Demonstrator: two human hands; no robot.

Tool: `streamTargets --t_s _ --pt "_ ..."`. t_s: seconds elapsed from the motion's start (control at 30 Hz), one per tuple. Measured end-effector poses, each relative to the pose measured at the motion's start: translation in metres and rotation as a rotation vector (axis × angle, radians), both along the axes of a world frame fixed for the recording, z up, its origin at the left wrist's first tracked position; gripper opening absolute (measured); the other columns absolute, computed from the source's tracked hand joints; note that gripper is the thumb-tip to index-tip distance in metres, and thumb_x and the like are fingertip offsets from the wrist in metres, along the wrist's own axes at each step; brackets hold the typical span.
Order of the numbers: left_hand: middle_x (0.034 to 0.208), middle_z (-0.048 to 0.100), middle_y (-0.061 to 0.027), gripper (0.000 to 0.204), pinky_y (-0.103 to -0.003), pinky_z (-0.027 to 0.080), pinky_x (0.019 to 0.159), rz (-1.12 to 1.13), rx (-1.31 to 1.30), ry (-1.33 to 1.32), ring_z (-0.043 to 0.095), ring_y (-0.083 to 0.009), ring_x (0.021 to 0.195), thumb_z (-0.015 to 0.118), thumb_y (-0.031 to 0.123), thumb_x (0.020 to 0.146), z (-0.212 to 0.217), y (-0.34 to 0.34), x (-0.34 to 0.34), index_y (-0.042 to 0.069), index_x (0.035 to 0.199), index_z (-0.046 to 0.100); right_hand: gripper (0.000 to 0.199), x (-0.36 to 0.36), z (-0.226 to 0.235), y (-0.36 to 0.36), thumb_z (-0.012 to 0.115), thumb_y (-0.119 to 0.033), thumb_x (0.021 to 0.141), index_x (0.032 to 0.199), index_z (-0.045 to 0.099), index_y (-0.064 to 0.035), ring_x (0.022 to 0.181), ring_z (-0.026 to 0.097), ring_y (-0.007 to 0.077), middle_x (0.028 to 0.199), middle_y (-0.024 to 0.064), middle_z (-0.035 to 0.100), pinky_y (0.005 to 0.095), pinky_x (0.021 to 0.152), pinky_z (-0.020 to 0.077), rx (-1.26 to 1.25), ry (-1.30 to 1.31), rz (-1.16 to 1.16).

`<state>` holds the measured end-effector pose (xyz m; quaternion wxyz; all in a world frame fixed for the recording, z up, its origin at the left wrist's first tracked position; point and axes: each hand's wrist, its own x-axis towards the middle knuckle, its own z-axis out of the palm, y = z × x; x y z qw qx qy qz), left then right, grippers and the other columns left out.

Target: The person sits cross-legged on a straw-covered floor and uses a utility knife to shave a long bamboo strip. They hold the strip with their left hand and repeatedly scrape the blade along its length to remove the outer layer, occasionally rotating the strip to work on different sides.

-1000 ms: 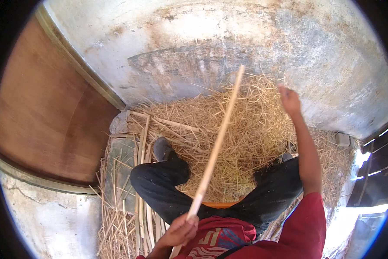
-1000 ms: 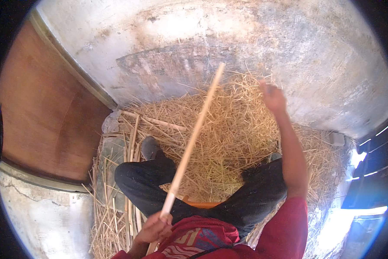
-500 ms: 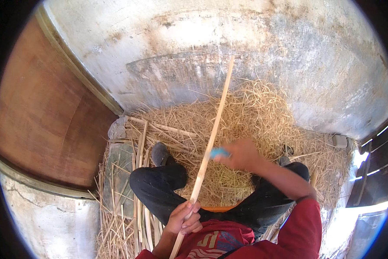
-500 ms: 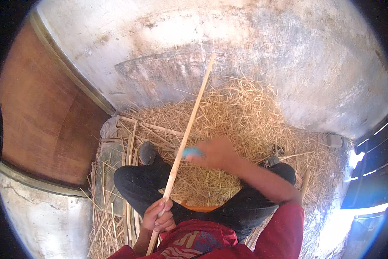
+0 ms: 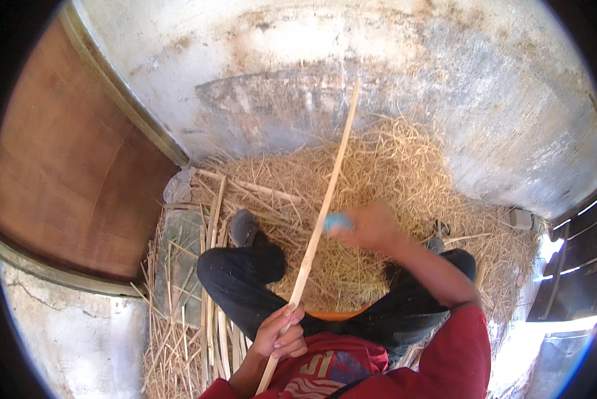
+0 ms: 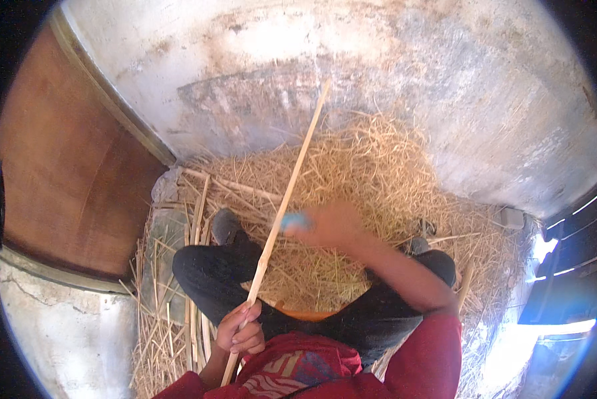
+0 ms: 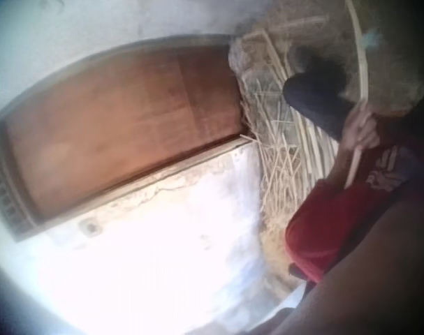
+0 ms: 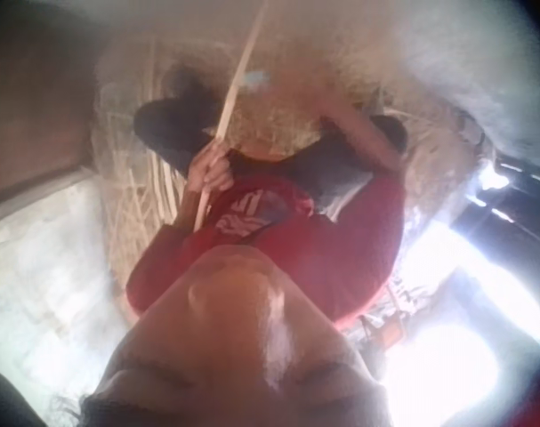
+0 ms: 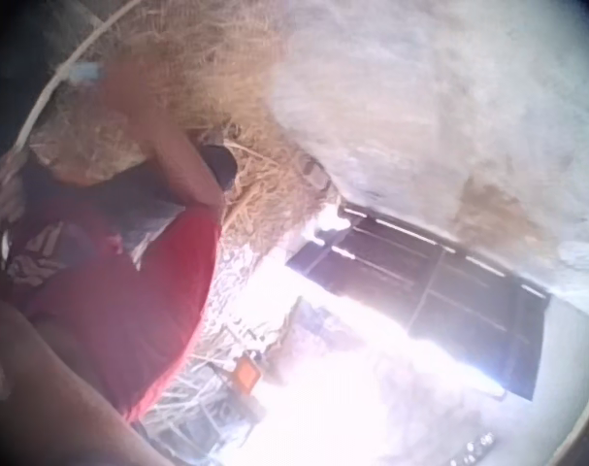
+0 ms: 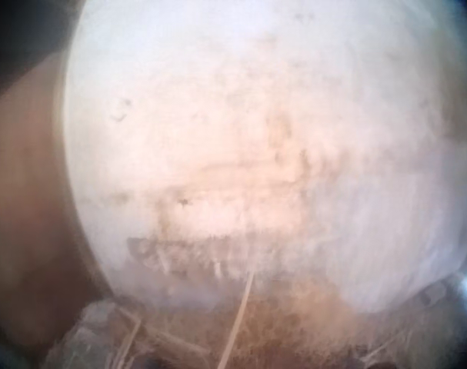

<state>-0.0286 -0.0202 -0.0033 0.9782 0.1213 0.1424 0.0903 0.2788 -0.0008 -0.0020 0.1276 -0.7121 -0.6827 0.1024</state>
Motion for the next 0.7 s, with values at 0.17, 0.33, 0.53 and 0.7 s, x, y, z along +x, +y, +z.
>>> streamTargets --t_s 0.17,0.33,0.53,0.7 --pt "0.042 0.029 0.0049 0.025 -0.026 0.028 0.040 -0.024 -0.022 0.001 0.027 -0.0086 0.028 0.031 0.032 0.102 -0.001 0.002 0.004 0.012 0.088 0.038 0.059 0.053 -0.020 0.021 0.045 -0.066 0.085 0.075 0.065 -0.0109 0.047 0.056 0.0300 0.050 0.0105 0.054 0.0419 0.048 0.0467 0.183 0.058 -0.193" --pt "0.047 0.032 0.0027 0.027 -0.024 0.029 0.039 0.058 0.354 0.283 0.030 -0.0088 0.032 0.031 0.030 0.102 0.013 0.015 0.012 0.010 0.089 0.042 0.057 -0.016 -0.021 0.000 0.049 -0.065 0.083 0.071 0.060 -0.0101 0.046 0.056 0.0322 0.048 0.0116 0.050 0.0432 0.045 0.0435 0.256 0.024 0.077" --pt "0.053 0.037 0.0021 0.025 -0.020 0.032 0.037 0.041 0.770 0.528 0.033 -0.0066 0.037 0.035 0.028 0.102 0.023 0.021 0.010 0.007 0.091 0.043 0.056 -0.023 -0.030 0.012 0.053 -0.065 0.081 0.063 0.055 -0.0109 0.039 0.052 0.0287 0.043 0.0093 0.047 0.0403 0.040 0.0398 0.365 0.035 0.107" --pt "0.050 0.034 0.0023 0.025 -0.023 0.030 0.039 0.041 0.781 0.522 0.031 -0.0085 0.035 0.037 0.029 0.101 0.018 0.017 0.008 0.008 0.087 0.042 0.056 -0.017 -0.024 0.019 0.053 -0.065 0.080 0.063 0.055 -0.0114 0.040 0.052 0.0275 0.047 0.0089 0.050 0.0388 0.039 0.0392 0.324 -0.118 0.231"
